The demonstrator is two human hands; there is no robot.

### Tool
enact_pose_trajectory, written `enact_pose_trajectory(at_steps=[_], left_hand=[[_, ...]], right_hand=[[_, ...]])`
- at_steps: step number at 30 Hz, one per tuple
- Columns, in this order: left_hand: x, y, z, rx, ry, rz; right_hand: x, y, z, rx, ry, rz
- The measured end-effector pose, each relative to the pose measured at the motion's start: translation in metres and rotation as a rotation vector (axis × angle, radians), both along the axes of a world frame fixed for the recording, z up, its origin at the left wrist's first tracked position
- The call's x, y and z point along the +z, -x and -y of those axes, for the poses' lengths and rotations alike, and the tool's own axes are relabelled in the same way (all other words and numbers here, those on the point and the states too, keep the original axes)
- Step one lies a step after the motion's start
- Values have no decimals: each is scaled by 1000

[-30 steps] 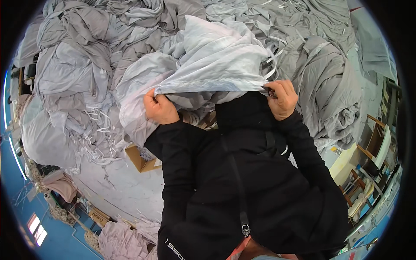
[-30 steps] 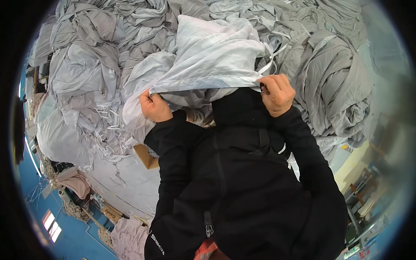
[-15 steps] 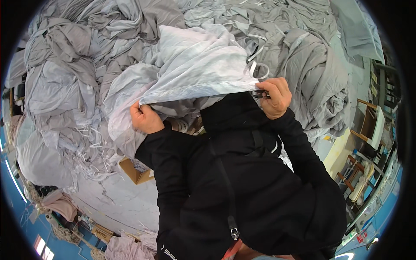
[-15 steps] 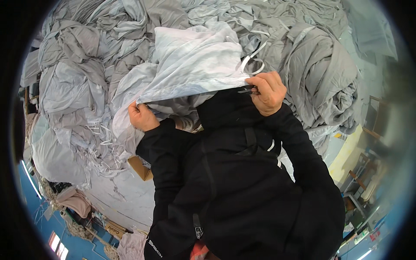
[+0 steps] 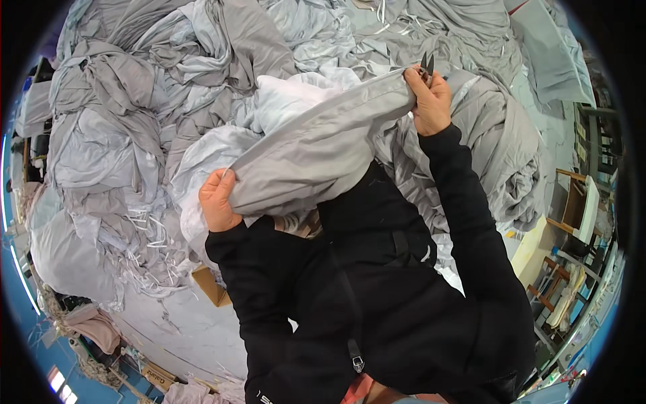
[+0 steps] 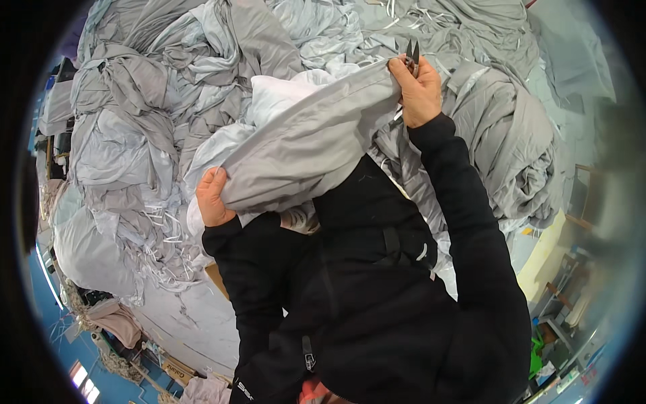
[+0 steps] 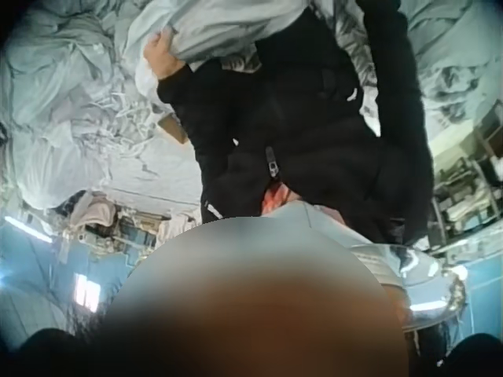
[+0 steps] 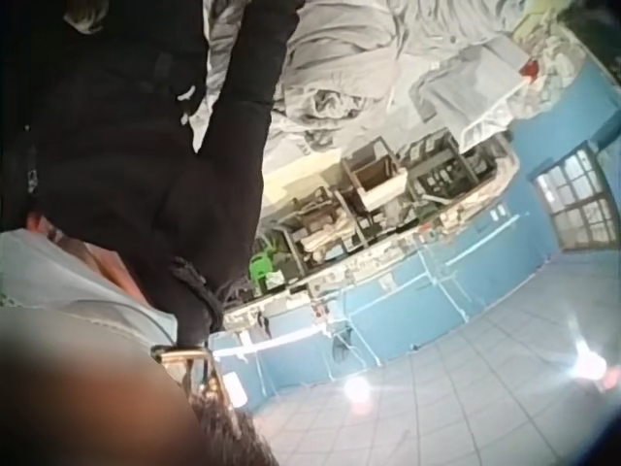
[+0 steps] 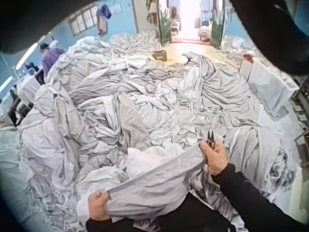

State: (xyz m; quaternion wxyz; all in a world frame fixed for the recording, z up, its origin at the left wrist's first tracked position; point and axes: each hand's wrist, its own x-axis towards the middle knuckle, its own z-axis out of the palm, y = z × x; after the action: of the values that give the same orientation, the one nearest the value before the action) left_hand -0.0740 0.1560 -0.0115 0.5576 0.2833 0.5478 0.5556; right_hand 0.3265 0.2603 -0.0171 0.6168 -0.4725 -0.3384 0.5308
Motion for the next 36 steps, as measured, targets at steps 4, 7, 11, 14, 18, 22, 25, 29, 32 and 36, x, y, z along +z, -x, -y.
enact_pose_trajectory(at_steps=[4,7,11,14,18,22,25,29,32,36], left_hand=[[-4,1,-5,-14,54,39],[-13,5,-7,2,71,13],[-18,5,-10,14,75,-20],[-20,5,-12,4,62,-30],[-22,0,-17,5,45,-36],[-20,-3,-20,-12,10,-60],[-32,7,-17,-52,17,-96],[-41,13,-8,-35,17,-99],[-48,14,-11,-21,19,-76],[-50,16,-13,-17,26,-16]], right_hand=[[-19,0,-28,-40,-16,56],[-28,4,-39,-15,-46,91],[-30,11,-46,-26,-73,96],[-39,8,-54,-23,-103,123],[-47,-4,-63,-42,-77,206],[-44,-4,-64,-48,-98,171],[-43,-9,-63,-56,-48,275],[-36,6,-59,-4,-68,164],[-31,1,-59,-6,-52,164],[-22,-2,-57,3,-5,129]])
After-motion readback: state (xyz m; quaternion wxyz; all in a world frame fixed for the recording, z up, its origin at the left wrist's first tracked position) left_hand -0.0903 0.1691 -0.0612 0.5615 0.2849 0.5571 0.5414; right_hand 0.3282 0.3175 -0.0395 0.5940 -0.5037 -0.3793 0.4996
